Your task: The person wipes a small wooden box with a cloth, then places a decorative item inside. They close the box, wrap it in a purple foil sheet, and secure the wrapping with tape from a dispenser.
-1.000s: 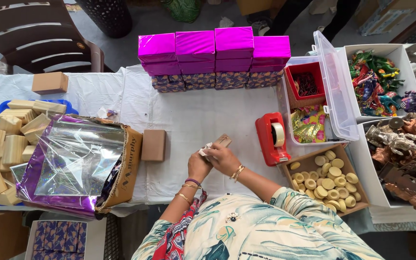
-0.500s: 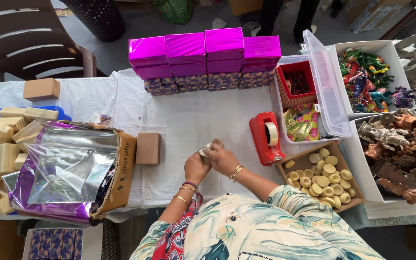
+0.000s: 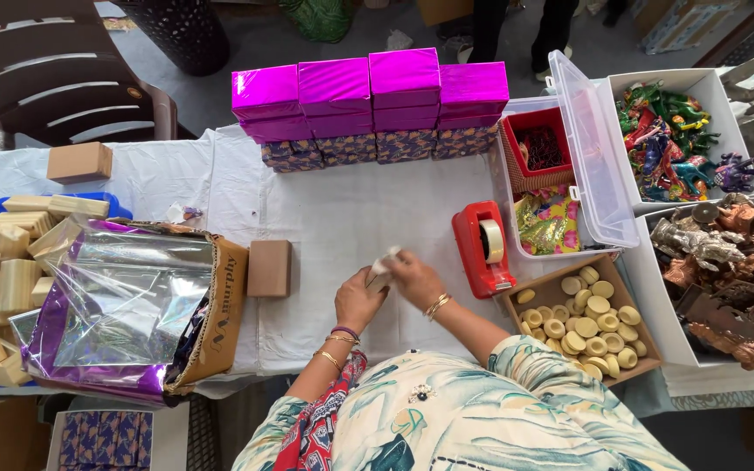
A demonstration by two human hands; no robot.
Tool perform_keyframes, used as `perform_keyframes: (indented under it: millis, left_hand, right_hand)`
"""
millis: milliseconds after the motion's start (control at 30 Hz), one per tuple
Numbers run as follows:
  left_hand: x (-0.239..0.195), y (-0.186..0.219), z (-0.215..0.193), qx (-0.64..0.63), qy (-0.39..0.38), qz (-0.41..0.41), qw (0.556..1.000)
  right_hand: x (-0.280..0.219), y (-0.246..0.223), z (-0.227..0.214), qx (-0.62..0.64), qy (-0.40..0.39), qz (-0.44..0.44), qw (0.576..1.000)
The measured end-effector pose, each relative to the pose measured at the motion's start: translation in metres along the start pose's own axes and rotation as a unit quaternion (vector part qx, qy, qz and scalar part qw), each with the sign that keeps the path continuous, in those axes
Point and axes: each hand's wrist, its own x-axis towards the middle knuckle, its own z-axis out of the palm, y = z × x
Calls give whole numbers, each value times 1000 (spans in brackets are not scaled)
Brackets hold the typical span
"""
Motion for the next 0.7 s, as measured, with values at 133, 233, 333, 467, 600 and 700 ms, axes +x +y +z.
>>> perform_keyframes:
  millis: [133, 233, 333, 467, 600, 700]
  left_hand:
    - [9, -18, 16, -19, -2, 33, 999]
    - [17, -20, 25, -220, 28, 117, 968]
    - [20, -19, 28, -132, 89, 242, 957]
    - [15, 4, 5, -167, -5, 102, 981]
    - [12, 4, -1, -158, -22, 33, 987]
    - [10, -1, 1, -174, -9, 73, 982]
  right_hand:
    - [11, 59, -3, 110, 109, 104, 982]
    - [16, 57, -12, 192, 140, 150, 960]
    - [11, 25, -17, 186, 117, 114, 969]
    - [7, -22, -22, 140, 65, 31, 988]
    - [22, -9, -23, 58, 25, 27, 998]
    - [29, -6, -24, 21, 29, 59, 998]
